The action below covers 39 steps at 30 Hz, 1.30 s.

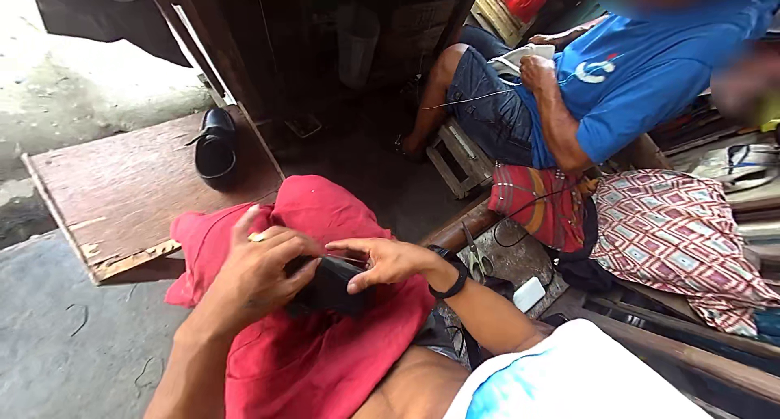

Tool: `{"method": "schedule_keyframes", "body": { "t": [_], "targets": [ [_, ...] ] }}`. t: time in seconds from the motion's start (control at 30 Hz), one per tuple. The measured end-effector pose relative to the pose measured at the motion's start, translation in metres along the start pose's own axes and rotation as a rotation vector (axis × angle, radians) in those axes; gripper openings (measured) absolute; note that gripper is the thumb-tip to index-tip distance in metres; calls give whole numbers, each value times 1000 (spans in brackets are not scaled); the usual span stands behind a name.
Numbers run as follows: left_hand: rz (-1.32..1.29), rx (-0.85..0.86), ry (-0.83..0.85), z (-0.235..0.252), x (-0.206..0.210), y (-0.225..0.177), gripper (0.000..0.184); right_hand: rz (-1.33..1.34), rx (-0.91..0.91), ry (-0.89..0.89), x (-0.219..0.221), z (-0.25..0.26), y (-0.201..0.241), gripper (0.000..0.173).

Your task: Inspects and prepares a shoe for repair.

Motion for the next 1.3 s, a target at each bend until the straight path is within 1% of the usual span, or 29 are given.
{"method": "schedule_keyframes", "body": {
  "t": [0.03, 0.07, 0.1, 0.13, 0.17, 0.2, 0.23, 0.3, 0.33, 0.37, 0.43, 0.5, 0.53, 0.57, 0.63, 0.67, 0.73, 0.77, 0.83, 0.9, 0.93, 1.03, 1.17, 1.23, 1.3],
  "targets": [
    [-1, 32, -26, 7, 1, -2, 18, 63, -9, -54, 5, -5, 0, 70],
    [17, 22, -66, 8, -2, -5, 18, 120, -8, -119, 12, -10, -1, 64],
    [41, -27, -121, 3, -8, -9, 22, 167, 1, -183, 19, -13, -2, 60],
    [16, -114, -208, -6, -17, -14, 23, 220, 9, -238, 23, -16, -3, 61],
    [-87, -225, -321, -18, -26, -23, 21, 269, 13, -283, 25, -18, -4, 63],
    [-246, -350, -419, -32, -31, -34, 19, 320, 17, -315, 25, -19, -4, 66],
    [-441, -476, -471, -45, -29, -47, 17, 367, 24, -341, 24, -20, -4, 68],
    [-791, -695, -441, -66, -5, -77, 18, 419, 38, -361, 23, -23, -6, 70],
    [-867, -760, -412, -74, 9, -92, 22, 434, 44, -356, 23, -22, -8, 70],
    [-854, -784, -382, -78, 21, -103, 28, 435, 46, -343, 23, -18, -10, 69],
    [-717, -761, -309, -77, 36, -113, 45, 406, 31, -287, 23, -11, -13, 73],
    [-597, -708, -188, -72, 43, -107, 62, 376, 23, -204, 26, -8, -13, 83],
    [-593, -680, -145, -68, 44, -100, 68, 360, 15, -177, 28, -7, -13, 88],
    [-640, -657, -126, -65, 44, -93, 65, 337, 8, -165, 32, -6, -13, 90],
    [-785, -639, -84, -59, 45, -82, 46, 309, 6, -149, 39, -8, -15, 88],
    [-828, -623, -71, -57, 45, -76, 42, 298, 4, -143, 41, -7, -14, 87],
    [-956, -581, -132, -56, 48, -72, 40, 216, 10, -146, 41, -9, -9, 88],
    [-1018, -575, -172, -58, 49, -71, 38, 143, 23, -162, 40, -9, -7, 85],
    [-1091, -606, -211, -65, 54, -69, 33, -26, 16, -215, 37, -12, -6, 72],
    [-1119, -705, -220, -72, 59, -67, 33, -89, -67, -276, 32, -10, -6, 55],
    [-1136, -754, -223, -75, 63, -68, 34, -69, -95, -286, 31, -9, -5, 51],
    [-1199, -823, -213, -82, 71, -72, 39, -24, -110, -279, 36, -3, -6, 55],
    [-1241, -809, -230, -84, 76, -72, 43, -181, -129, -231, 43, 9, -14, 63],
    [-1250, -833, -239, -84, 77, -70, 45, -232, -135, -237, 45, 13, -19, 63],
    [-1244, -853, -211, -82, 78, -70, 42, -245, -111, -226, 43, 13, -21, 63]
  ]
}}
Point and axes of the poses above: each hand's wrist, its own z-axis towards the middle knuckle, its own x-axis out of the palm, y = z × x, the point moved 2 cm from there along z, towards the middle knuckle, and after that the axes turned 15 degrees about z, right-handed, at the moved point
